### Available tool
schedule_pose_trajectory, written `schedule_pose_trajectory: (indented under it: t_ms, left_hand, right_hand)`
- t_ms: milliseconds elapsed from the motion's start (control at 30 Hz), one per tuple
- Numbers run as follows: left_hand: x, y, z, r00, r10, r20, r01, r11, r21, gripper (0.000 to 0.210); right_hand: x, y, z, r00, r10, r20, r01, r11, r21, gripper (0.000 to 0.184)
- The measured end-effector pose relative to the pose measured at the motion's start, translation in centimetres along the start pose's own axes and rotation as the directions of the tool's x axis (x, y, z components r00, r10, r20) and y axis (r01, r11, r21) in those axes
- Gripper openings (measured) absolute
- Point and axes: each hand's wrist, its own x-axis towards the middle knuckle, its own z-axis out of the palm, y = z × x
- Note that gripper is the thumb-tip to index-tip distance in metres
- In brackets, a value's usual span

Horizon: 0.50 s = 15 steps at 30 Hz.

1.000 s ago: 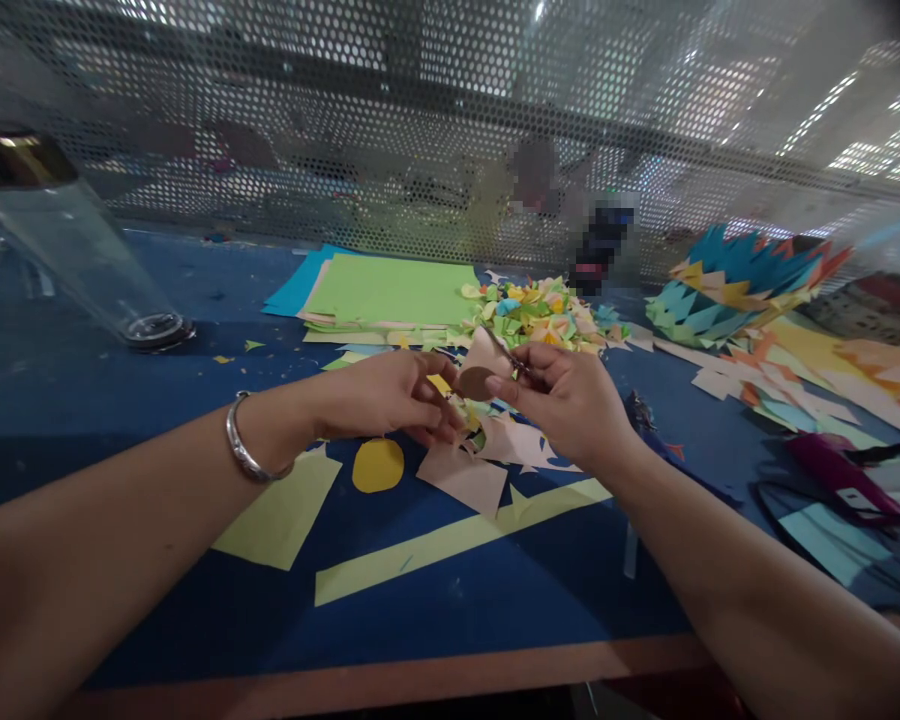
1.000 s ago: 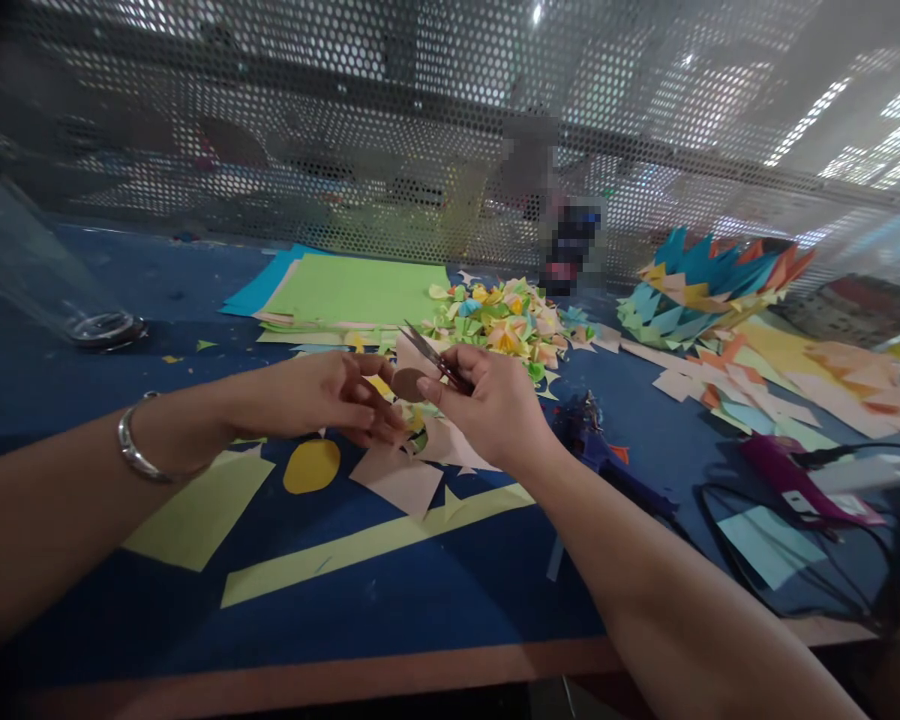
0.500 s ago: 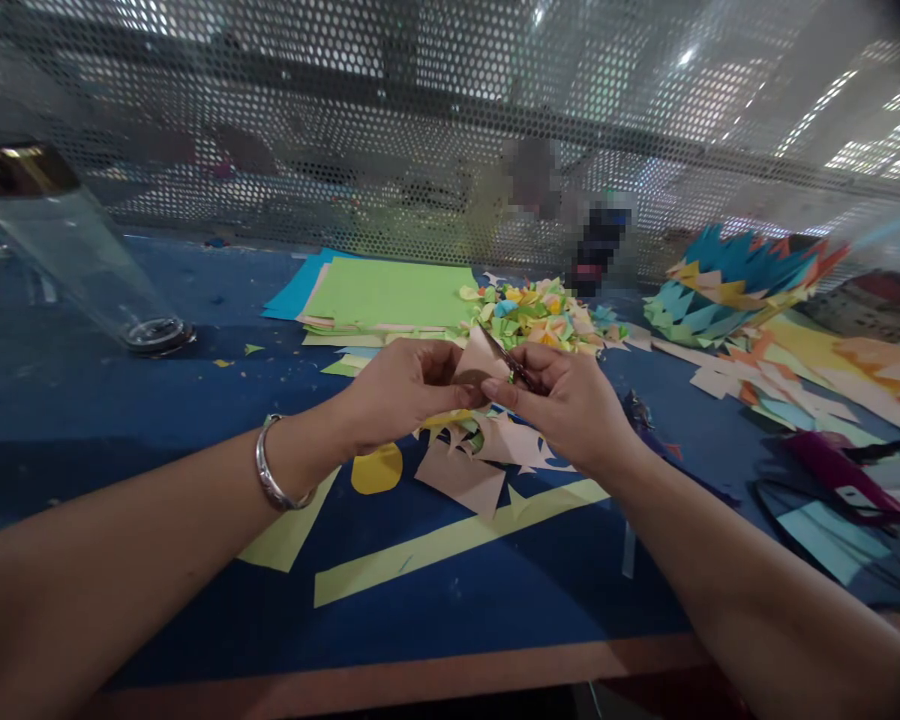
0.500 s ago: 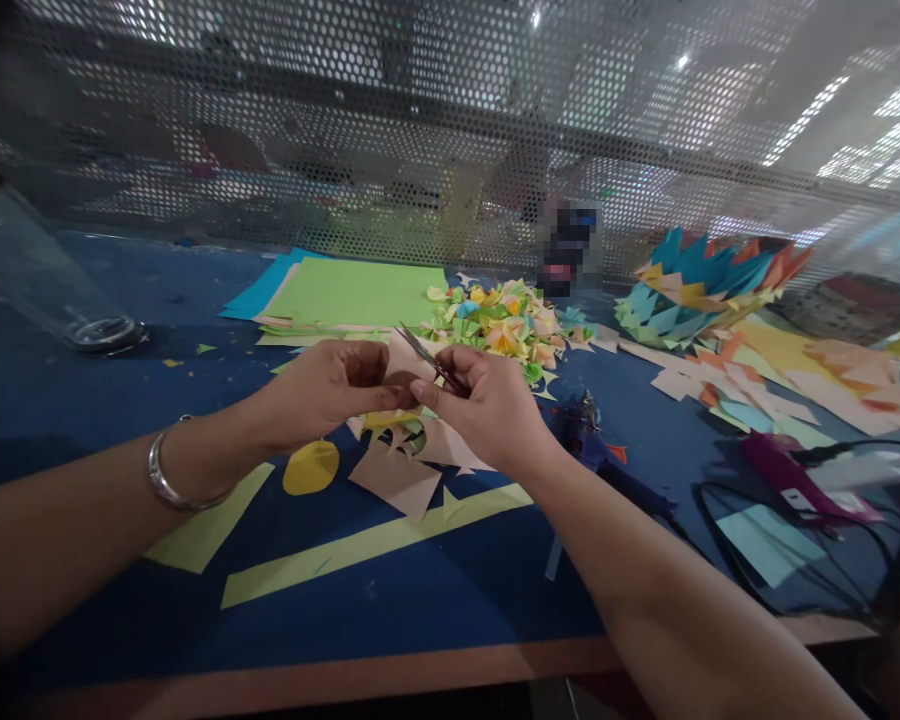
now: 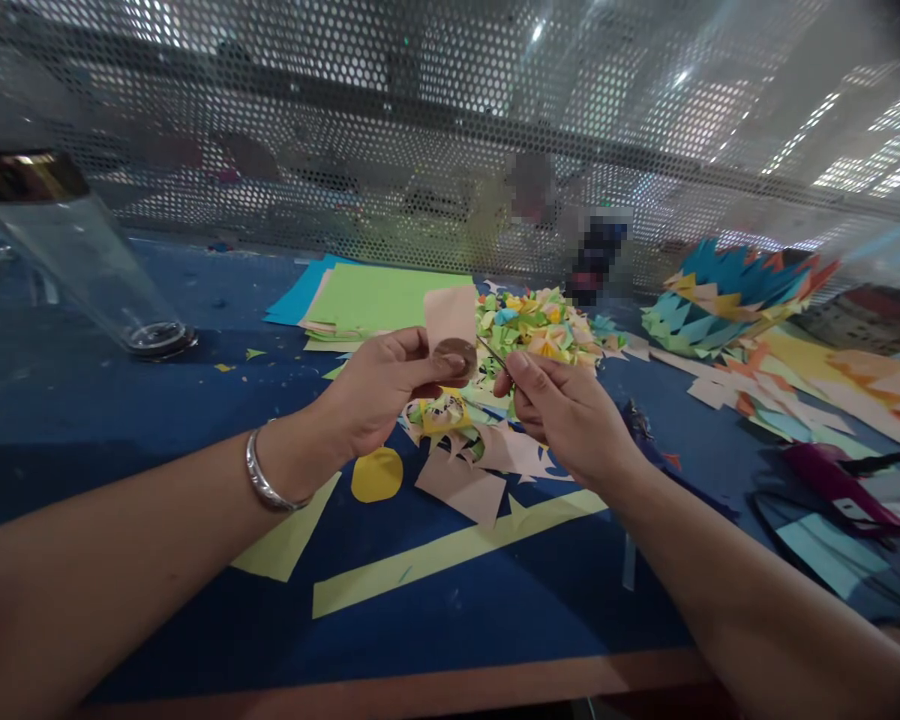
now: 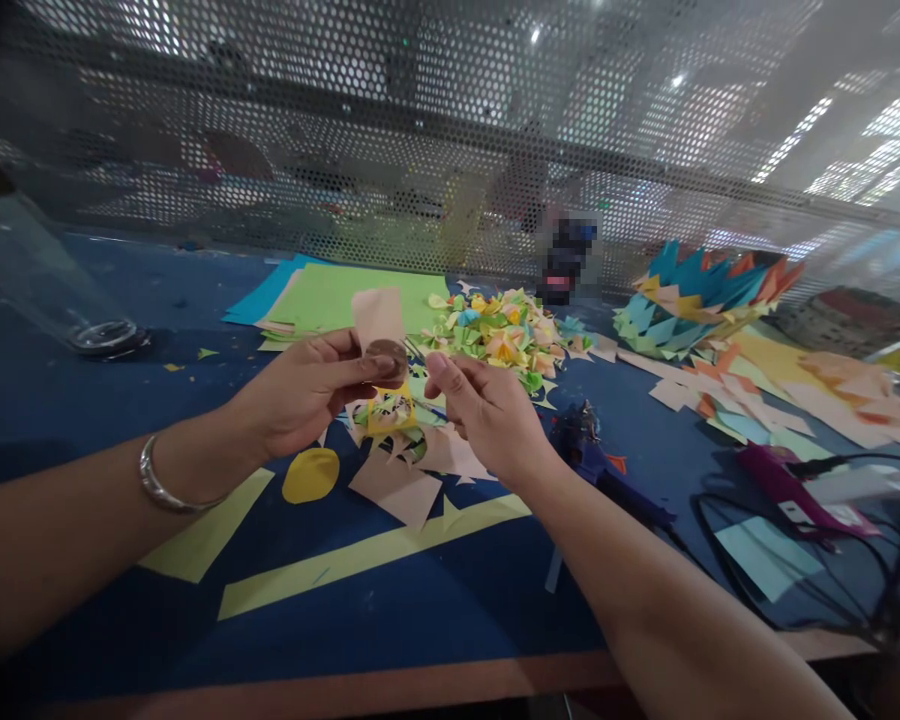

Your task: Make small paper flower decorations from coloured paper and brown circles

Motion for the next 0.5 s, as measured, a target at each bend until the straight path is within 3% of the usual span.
schedule_pose_trajectory:
  t_ms: [133, 500]
  left_hand:
    - [-0.07, 0.04, 0.04, 0.999, 0.006, 0.038, -0.006, 1.000, -0.016, 0.018]
    - [-0.51, -0.21, 0.39, 0.993, -0.003, 0.120, 0.009, 0.999, -0.051, 0.021]
  right_hand:
    - [0.02, -0.14, -0.01, 1.000, 0.025, -0.008, -0.025, 0.999, 0.035, 0.046]
    - [-0.32, -0.13, -0.03, 0.999, 0.004, 0.034, -0.001, 0.997, -0.073, 0.047]
